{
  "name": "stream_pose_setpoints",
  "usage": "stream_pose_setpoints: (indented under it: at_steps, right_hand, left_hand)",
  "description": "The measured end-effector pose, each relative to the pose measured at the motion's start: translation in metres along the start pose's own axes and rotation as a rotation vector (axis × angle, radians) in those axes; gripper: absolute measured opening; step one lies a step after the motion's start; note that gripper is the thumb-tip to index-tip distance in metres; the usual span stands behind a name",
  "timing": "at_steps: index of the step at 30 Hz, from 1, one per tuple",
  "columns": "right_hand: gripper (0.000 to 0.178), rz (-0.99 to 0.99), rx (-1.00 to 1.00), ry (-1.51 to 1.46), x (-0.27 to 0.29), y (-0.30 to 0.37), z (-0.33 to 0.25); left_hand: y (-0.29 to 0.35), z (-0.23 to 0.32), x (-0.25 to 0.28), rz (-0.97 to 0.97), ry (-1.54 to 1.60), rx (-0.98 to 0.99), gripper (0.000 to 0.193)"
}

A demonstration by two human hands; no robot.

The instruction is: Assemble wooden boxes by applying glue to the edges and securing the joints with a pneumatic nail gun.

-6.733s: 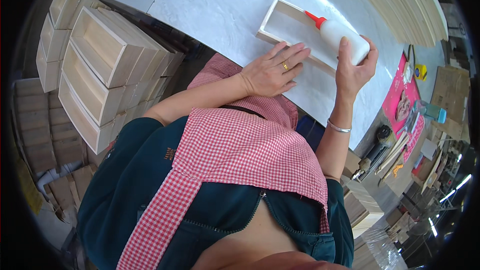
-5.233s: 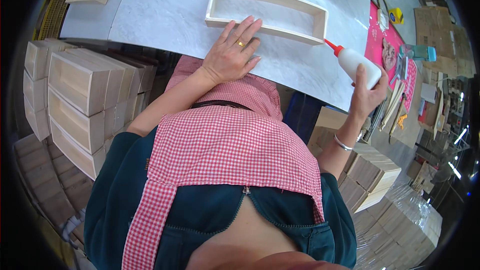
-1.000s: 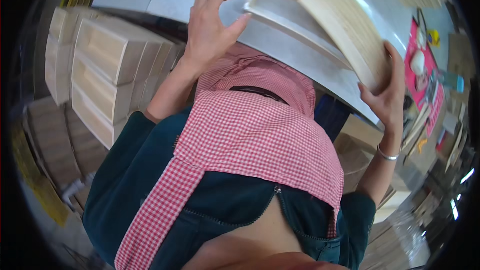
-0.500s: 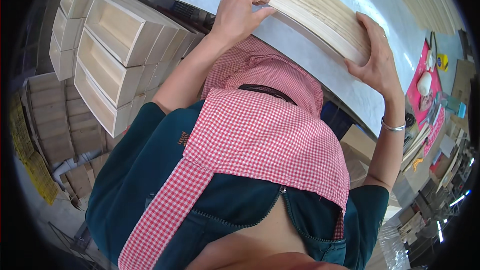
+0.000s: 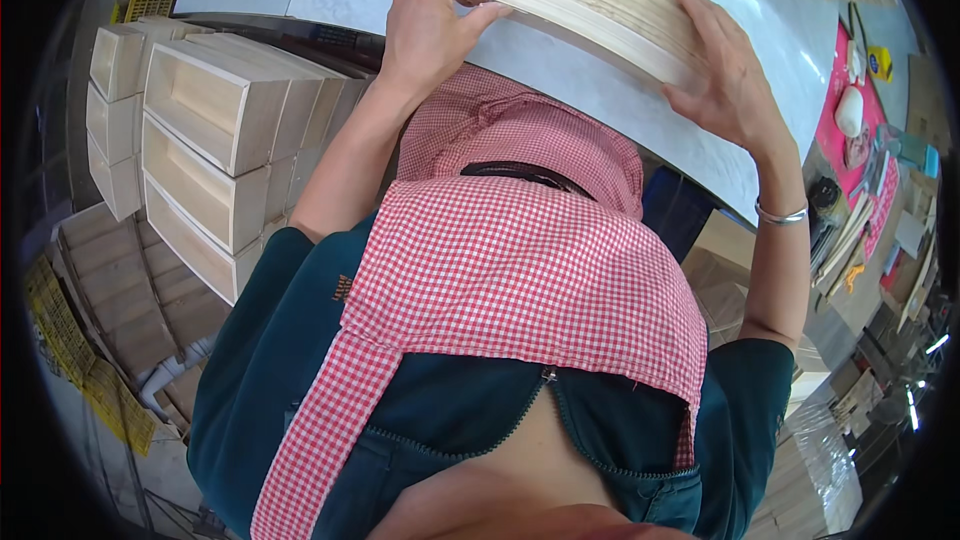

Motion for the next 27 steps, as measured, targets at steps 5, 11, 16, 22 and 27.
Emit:
stream_pose_setpoints:
  at_steps: [5,11,16,22,27]
  right_hand:
    - [0.097,-0.045,-0.048,0.022,-0.011,-0.002,0.003]
    - [0.083,0.010,-0.052,0.093,-0.012,0.005,0.008]
    - [0.042,0.468,-0.152,-0.062,0.020,0.059,0.027]
    - [0.009,0.448,-0.494,-0.352,-0.016,0.134,0.020]
    - [0.008,0.450,-0.565,-0.326,-0.030,0.128,0.011]
  left_hand:
    - [0.002,-0.001,0.000,0.060,-0.028,-0.094,0.021]
    - [0.000,0.004,-0.001,0.036,-0.055,-0.137,0.022]
    - [0.003,0.005,0.003,0.018,-0.061,-0.120,0.021]
    - [-0.004,0.003,0.006,-0.006,-0.047,-0.138,0.020]
    - [-0.007,0.002,0.004,-0.028,-0.092,-0.143,0.020]
Point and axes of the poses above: each hand's wrist, its own y-axis away from the middle knuckle, its own x-axis out of the back of the hand, z = x × y, the point moved 7 cm from there along -y, towards the middle knuckle, and after that the axes turned 14 degrees about -z, right-handed, at the moved point
